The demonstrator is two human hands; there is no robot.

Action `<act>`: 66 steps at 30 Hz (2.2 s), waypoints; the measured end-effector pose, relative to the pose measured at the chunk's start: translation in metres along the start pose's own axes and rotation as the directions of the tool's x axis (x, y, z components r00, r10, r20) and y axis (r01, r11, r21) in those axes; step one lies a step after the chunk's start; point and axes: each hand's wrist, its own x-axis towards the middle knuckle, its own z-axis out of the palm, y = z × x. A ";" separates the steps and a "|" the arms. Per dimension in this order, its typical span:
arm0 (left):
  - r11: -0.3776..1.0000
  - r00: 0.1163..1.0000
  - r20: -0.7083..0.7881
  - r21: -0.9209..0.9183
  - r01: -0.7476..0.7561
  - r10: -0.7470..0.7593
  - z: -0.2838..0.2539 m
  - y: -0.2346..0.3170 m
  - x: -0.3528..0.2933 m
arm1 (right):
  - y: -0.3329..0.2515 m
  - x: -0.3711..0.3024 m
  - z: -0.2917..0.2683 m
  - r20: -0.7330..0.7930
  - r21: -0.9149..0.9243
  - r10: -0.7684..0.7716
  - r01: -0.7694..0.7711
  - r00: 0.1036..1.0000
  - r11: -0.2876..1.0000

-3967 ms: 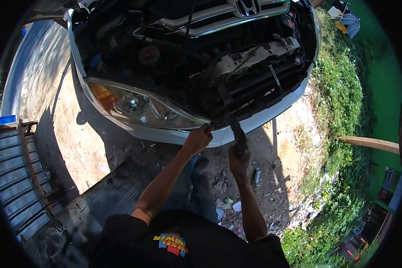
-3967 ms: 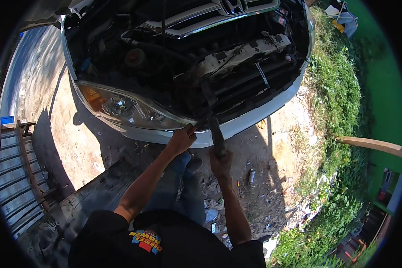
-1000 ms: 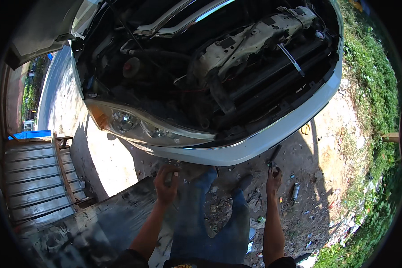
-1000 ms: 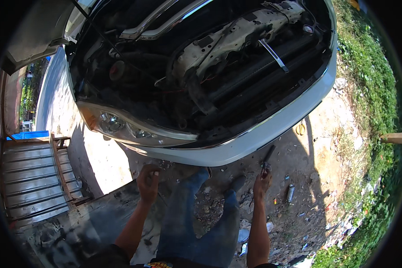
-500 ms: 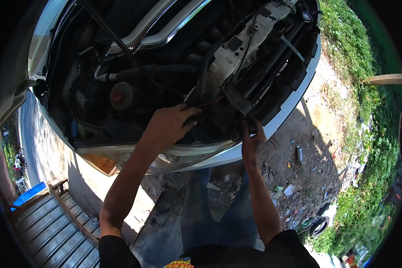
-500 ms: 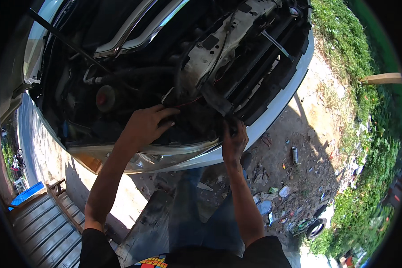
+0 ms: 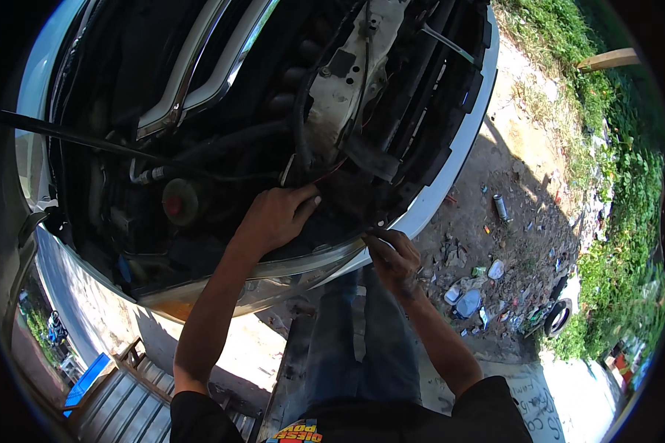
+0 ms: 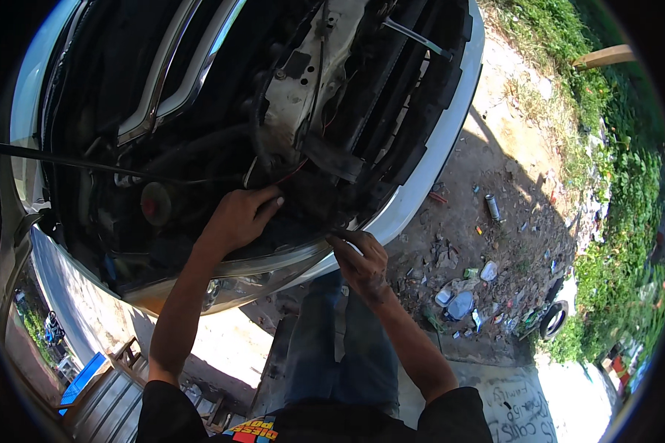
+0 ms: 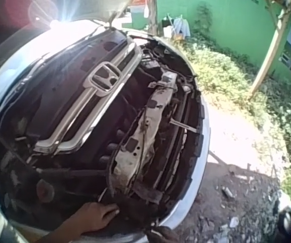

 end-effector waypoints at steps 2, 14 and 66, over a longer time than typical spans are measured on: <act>0.990 0.989 0.089 -0.066 0.122 -0.116 -0.003 0.009 0.006 | -0.005 0.006 0.000 0.003 0.004 0.007 -0.007 1.000 1.000; 0.970 0.992 0.028 -0.207 0.127 -0.124 0.000 -0.001 0.002 | -0.057 0.051 0.039 0.048 0.121 0.233 -0.237 0.971 0.964; 0.918 0.993 0.057 -0.379 0.115 -0.101 0.009 0.002 0.000 | -0.051 0.047 0.039 0.130 0.277 0.236 -0.263 0.963 0.924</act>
